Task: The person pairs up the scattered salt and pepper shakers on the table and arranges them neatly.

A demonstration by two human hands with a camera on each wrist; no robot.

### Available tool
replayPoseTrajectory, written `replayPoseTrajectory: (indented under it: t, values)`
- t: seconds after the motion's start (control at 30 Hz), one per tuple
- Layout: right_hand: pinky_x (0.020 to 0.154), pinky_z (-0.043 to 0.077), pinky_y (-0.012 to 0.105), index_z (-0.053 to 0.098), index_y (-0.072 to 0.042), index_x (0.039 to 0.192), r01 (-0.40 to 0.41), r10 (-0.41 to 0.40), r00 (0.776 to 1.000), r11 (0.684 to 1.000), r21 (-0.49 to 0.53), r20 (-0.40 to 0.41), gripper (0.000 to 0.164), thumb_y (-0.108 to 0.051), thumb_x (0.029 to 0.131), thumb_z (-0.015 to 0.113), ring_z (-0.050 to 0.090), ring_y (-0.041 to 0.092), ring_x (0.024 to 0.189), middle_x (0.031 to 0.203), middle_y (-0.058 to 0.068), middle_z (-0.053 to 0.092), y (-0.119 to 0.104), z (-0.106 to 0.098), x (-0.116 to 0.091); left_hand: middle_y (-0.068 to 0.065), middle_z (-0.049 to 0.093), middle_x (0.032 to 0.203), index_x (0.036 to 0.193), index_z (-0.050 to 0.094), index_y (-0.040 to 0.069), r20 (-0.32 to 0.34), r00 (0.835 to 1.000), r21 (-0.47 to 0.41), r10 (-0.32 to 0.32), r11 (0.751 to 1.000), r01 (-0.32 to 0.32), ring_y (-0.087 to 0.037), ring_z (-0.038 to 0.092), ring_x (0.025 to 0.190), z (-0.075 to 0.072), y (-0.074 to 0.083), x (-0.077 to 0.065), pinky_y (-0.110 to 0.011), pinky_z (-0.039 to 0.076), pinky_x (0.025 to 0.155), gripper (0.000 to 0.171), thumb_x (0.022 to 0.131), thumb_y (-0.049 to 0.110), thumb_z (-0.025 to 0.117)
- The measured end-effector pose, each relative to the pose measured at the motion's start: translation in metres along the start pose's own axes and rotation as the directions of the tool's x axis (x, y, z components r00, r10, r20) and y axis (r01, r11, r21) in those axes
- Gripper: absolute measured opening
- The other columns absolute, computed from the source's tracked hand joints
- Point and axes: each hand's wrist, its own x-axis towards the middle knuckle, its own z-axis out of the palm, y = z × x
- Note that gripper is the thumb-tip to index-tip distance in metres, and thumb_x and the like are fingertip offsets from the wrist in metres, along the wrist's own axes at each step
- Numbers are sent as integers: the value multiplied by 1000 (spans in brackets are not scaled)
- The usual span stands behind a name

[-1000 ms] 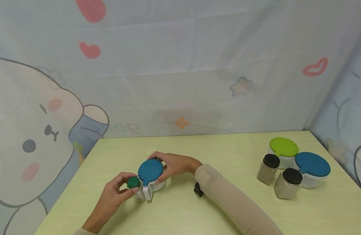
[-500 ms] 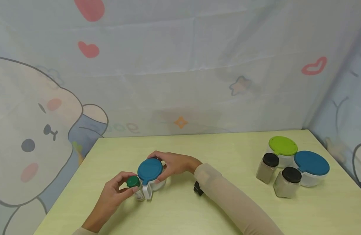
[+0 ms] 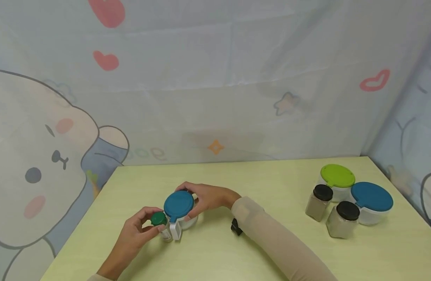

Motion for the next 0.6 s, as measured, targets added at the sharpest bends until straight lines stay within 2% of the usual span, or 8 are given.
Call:
replayPoseTrajectory:
  t: [0.6]
  values:
    - [110,46,36,40,-34,146,-10,9,1000,1000,-24,-10,77,-36,83,85,47,11,132,142,-11,51,0,1,-1,-8,61,124,125,63,13,13,1000,-12,4,1000,-4,-19,60,111,0,1,-1,-29,60,86,40,89,19,80]
